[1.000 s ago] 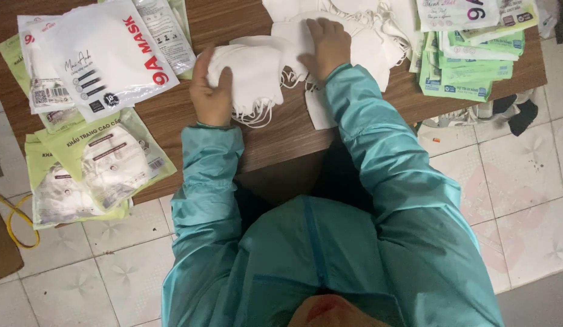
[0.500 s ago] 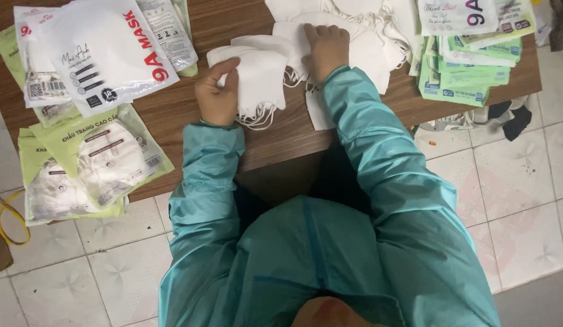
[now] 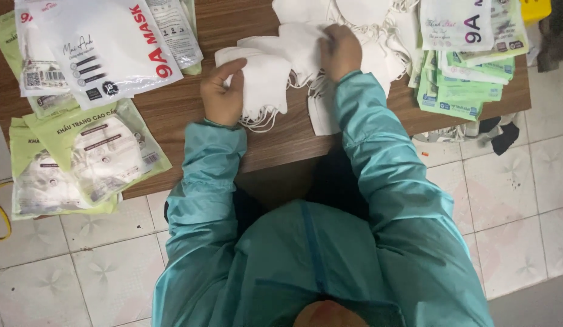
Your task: Folding and stacking face masks on a table.
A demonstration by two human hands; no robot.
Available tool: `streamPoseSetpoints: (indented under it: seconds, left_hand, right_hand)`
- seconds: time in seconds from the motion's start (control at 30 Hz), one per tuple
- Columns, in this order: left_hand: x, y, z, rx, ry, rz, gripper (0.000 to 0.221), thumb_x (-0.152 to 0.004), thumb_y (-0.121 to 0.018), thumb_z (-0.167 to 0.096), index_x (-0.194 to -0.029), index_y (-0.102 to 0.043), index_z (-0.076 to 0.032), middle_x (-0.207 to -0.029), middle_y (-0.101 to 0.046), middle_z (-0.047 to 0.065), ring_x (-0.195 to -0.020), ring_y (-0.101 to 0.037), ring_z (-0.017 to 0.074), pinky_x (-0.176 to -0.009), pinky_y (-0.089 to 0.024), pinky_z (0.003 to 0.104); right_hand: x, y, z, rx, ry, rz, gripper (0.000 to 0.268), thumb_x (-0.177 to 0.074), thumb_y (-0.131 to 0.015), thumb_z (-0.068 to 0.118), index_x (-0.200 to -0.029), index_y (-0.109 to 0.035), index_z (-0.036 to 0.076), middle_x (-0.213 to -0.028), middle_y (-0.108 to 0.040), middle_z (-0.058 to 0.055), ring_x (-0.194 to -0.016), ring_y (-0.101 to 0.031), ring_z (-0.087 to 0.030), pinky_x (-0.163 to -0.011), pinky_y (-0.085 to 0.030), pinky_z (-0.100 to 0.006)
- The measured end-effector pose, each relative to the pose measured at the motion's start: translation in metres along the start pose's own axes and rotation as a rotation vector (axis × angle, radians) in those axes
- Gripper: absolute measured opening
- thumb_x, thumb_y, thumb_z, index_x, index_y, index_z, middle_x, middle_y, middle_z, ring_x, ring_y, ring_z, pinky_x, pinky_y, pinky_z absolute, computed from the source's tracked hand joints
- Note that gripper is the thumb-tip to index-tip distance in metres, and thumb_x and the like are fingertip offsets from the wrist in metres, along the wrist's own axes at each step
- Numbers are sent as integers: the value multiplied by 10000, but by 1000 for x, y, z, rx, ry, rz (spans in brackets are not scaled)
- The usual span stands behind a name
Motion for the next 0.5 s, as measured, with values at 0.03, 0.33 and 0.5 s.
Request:
streamPoseSetpoints:
  seconds: [0.03,0.33,0.5]
  left_hand:
    - [0,1,1,-10,-5,-5,229,-958,-624,-20,-1094,-791,-97,-1146,-760,112,-1095,-708,224,-1036,-552,331]
    - [-6,4,-3,25,124,-101,236,-973,-699,-249,-1090,-796,-69,-1137,-772,122,-1086,-705,201,-1028,-551,335]
    - [-5,6,-21,146,423,-118,359,-897,-722,-365,-1115,-794,-88,-1147,-777,73,-1092,-698,156,-1010,-564,285]
  right_hand:
    - [-2,13,8,-47,103,-140,209,-979,-630,131,-1138,-688,8,-1018,-674,-186,-936,-636,-390,-819,-507,-489]
    - [-1,67,54,-909,-109,-267,175,-1022,-691,245,-981,-582,115,-756,-564,-30,-549,-551,-139,-409,-510,-300]
    - [9,58,105,-948,-225,129,71,-1010,-653,158,-1047,-602,125,-1005,-612,-43,-891,-608,-198,-803,-610,-357]
Point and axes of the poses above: each hand's wrist, its own x-axis away from the middle knuckle, its own y-axis out of the back of the hand, z = x × y, the point moved 6 cm from there along -x, towards the middle knuckle
